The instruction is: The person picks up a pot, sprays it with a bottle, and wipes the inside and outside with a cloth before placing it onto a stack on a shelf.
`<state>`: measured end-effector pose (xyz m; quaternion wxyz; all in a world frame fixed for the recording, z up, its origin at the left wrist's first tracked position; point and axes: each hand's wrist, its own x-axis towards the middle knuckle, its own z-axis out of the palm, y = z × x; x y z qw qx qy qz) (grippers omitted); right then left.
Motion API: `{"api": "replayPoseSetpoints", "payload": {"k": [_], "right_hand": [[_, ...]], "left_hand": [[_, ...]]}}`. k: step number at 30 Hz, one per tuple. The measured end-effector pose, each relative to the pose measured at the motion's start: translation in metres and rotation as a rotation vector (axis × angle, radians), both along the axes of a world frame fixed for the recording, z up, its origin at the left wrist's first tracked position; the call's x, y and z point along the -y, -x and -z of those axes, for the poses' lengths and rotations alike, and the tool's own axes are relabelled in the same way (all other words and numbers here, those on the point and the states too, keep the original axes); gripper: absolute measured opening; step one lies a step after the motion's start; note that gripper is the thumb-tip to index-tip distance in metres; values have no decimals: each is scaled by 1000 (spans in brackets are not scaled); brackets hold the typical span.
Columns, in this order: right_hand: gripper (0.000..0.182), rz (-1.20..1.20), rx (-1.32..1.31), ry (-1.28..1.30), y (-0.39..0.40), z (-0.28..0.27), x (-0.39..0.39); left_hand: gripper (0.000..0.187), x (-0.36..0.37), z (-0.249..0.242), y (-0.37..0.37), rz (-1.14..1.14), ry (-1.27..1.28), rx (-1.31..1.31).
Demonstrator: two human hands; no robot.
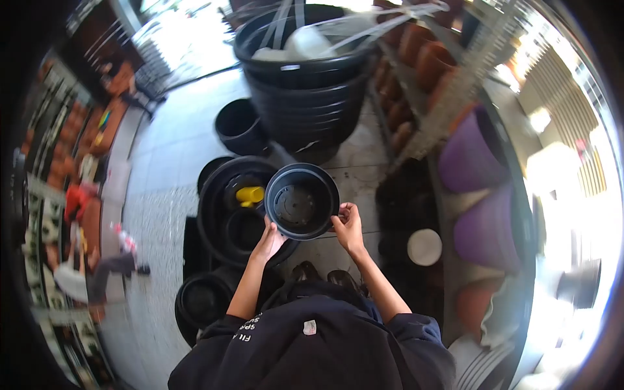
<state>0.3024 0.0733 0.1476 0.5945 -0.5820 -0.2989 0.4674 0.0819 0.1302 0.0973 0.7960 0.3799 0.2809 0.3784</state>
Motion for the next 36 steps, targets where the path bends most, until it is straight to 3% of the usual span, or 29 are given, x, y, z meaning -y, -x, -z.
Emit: {"api": "replayPoseSetpoints", "payload": {"k": [3,5,10,11,13,15,18,20,22,25,29,30,32,33,34,36], "right_hand": [[32,176,-3,-17,-37,-14,51],[31,274,83,13,-62,-18,86],[38,416,209,134,-124,-33,163],[42,438,344,161,-135,-44,176],[50,518,676,141,-164,-66,195],[43,602,655,43,-206,-88,204],[40,694,857,-134,-267,-157,206],[42,855,850,-171,-309,-200,198],[49,1026,1118,-152,-353,-240,185],[66,1114,1045,-204,-393,-273,166],[107,1017,1089,-144,-485,-315,134],[108,1017,1072,-165,-501,-321,126],[101,971,1043,-243,-537,-321,113],[87,776,945,-440,-540,-326,107],[66,724,938,-421,-541,-326,107],[51,662,752,-564,-531,-326,106]], "left_hand": [[98,7,-3,-53,217,-10,23],[100,12,17,-87,378,126,58],[72,47,-25,-180,611,220,12],[65,58,-25,-197,589,214,29],[68,70,-31,-222,631,254,-3],[81,87,-59,-246,686,274,-21],[90,97,-58,-271,726,267,-68],[93,104,-59,-287,720,268,-66],[94,109,-49,-302,672,285,-66],[94,117,-57,-314,606,288,-90],[92,124,-62,-318,565,290,-33],[93,125,-66,-315,574,279,-52],[94,122,-67,-309,593,256,-88],[92,119,-62,-304,582,224,-78],[90,111,-57,-304,559,231,-66],[86,104,-48,-294,522,268,-60]]}}
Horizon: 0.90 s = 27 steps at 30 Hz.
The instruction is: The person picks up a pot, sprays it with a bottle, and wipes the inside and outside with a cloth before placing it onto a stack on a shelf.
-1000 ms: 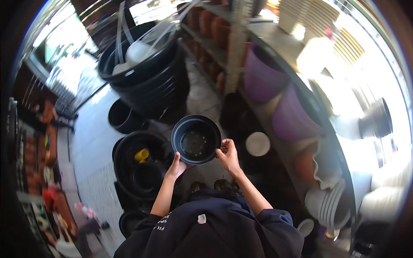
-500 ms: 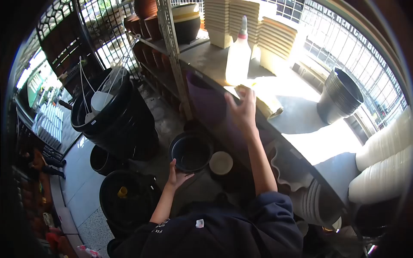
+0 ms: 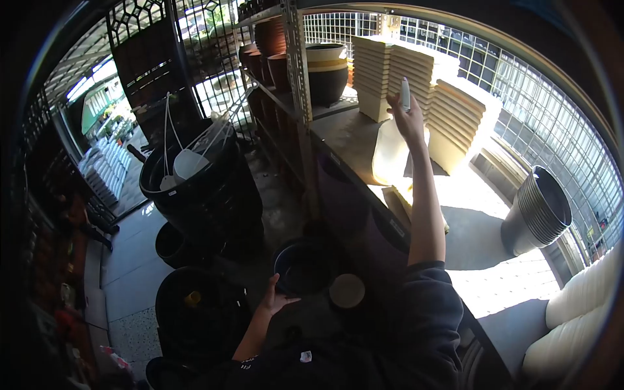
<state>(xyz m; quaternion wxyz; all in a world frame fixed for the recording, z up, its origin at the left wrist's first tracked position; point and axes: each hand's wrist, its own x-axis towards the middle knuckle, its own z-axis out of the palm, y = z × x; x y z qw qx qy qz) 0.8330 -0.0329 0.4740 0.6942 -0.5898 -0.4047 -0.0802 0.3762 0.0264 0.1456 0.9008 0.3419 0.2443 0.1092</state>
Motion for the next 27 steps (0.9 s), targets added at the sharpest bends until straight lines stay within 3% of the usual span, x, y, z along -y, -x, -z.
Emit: {"api": "replayPoseSetpoints", "payload": {"k": [1,2,4,7,9,10,13,15,17,20,22,23,26,27], "right_hand": [[42,3,18,-21,18,-5,3],[45,84,40,25,41,-13,8],[52,73,192,-118,69,-19,10],[59,-5,148,-161,127,-40,25],[58,-131,62,-228,158,-37,36],[56,-193,1,-198,178,-32,44],[66,-293,-112,-150,220,16,49],[81,-425,-311,91,267,61,56],[74,-513,-385,191,280,111,53],[60,-524,-368,391,300,145,62],[55,-475,-322,488,304,157,70],[53,-430,-314,412,310,158,72],[72,-330,-318,444,315,158,78],[61,-331,-239,448,316,164,80]], "left_hand": [[84,-3,-3,5,-33,-45,-30],[82,-9,-11,4,-65,-86,-60],[80,-20,-23,2,-167,-189,-101],[77,-41,-32,4,-421,-370,-79],[80,-67,-31,3,-541,-747,22],[86,-82,-31,5,-556,-816,50],[91,-113,-71,1,-656,-920,111],[93,-128,-91,-2,-718,-1014,141],[96,-137,-104,-6,-758,-1156,165],[101,-147,-115,-8,-775,-1355,113],[103,-145,-121,-9,-774,-1343,153],[105,-144,-123,-12,-770,-1336,175],[102,-142,-119,-17,-771,-1355,144],[106,-141,-116,-18,-774,-1376,125]]}}
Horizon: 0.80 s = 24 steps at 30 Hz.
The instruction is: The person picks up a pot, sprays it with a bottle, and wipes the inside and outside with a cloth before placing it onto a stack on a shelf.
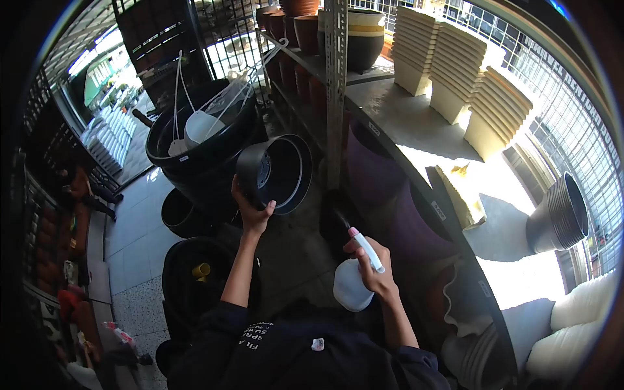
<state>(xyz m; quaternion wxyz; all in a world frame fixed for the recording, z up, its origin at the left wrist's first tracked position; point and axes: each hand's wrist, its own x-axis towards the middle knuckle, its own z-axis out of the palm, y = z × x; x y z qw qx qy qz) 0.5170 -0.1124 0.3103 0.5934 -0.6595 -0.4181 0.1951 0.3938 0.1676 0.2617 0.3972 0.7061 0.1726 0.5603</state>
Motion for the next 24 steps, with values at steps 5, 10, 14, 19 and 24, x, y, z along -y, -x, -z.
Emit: {"api": "replayPoseSetpoints", "payload": {"k": [5,10,14,19,24], "right_hand": [[50,11,39,-7,11,1,5],[58,-5,-35,34,6,19,18],[71,38,-86,79,10,6,17],[60,83,28,164,8,2,17],[53,139,25,145,9,10,19]], "left_hand": [[115,3,-1,-5,-11,-37,42],[123,-19,-21,0,-133,-477,-230],[128,-30,-49,-8,72,-824,-397],[120,-37,-48,-19,324,-1168,-613],[96,-16,-44,-22,128,-628,-359]]}}
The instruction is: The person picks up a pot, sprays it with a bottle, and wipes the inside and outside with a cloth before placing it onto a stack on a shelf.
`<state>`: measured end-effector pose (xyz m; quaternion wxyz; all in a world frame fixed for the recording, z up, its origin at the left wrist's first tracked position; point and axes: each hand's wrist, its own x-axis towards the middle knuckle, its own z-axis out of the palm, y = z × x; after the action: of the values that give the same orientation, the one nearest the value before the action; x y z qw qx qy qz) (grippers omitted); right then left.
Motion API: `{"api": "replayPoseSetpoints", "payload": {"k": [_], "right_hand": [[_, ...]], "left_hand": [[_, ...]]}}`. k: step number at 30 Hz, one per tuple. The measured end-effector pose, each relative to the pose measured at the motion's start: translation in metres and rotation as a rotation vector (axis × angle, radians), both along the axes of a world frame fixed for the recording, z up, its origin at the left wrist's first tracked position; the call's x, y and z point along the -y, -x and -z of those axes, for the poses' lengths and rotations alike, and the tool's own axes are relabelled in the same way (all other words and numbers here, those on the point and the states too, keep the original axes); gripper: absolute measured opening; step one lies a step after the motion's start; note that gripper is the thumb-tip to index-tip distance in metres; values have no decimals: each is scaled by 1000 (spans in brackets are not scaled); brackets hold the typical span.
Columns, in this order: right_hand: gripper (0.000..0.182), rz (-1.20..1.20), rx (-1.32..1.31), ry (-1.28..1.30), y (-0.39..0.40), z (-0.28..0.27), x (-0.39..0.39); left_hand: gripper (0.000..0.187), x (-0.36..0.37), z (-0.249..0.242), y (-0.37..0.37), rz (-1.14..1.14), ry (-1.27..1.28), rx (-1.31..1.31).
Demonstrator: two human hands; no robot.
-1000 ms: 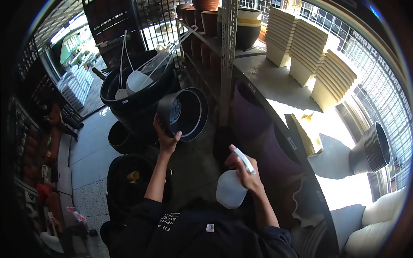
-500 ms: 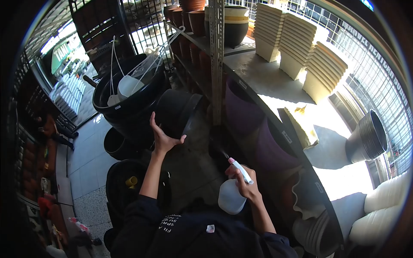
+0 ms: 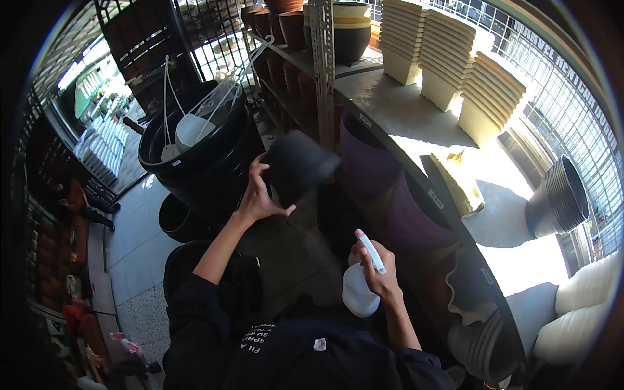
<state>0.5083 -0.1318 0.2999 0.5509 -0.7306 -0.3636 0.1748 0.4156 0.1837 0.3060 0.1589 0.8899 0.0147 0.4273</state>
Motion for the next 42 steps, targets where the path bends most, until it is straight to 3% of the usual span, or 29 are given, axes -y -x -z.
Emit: {"api": "replayPoseSetpoints", "payload": {"k": [3,4,7,15,18,24,27,30,33,38,42], "right_hand": [[45,16,76,-98,5,2,-1],[42,12,114,-134,7,2,-1],[41,-77,128,19,6,-6,1],[40,-165,15,2,9,-5,-8],[40,-172,-5,18,7,-6,-10],[57,-97,-117,-227,-20,-6,-13],[59,-58,-204,-316,-35,-40,-22],[62,25,-96,-458,-64,-78,-36],[61,168,4,-527,-101,-121,-54],[56,368,225,-647,-155,-176,-84],[58,504,440,-602,-212,-186,-102]], "left_hand": [[88,-11,51,-19,42,843,147],[86,-12,59,-18,173,1216,174],[95,5,79,-5,338,1458,166],[105,48,84,0,213,725,151],[107,56,82,3,211,741,141],[94,66,133,-2,184,1090,271],[85,68,165,-4,-35,1294,220],[81,65,144,12,91,1767,-64],[78,80,159,24,-22,2018,-48],[84,96,178,44,85,2141,-169],[88,107,176,51,73,2157,-251]]}}
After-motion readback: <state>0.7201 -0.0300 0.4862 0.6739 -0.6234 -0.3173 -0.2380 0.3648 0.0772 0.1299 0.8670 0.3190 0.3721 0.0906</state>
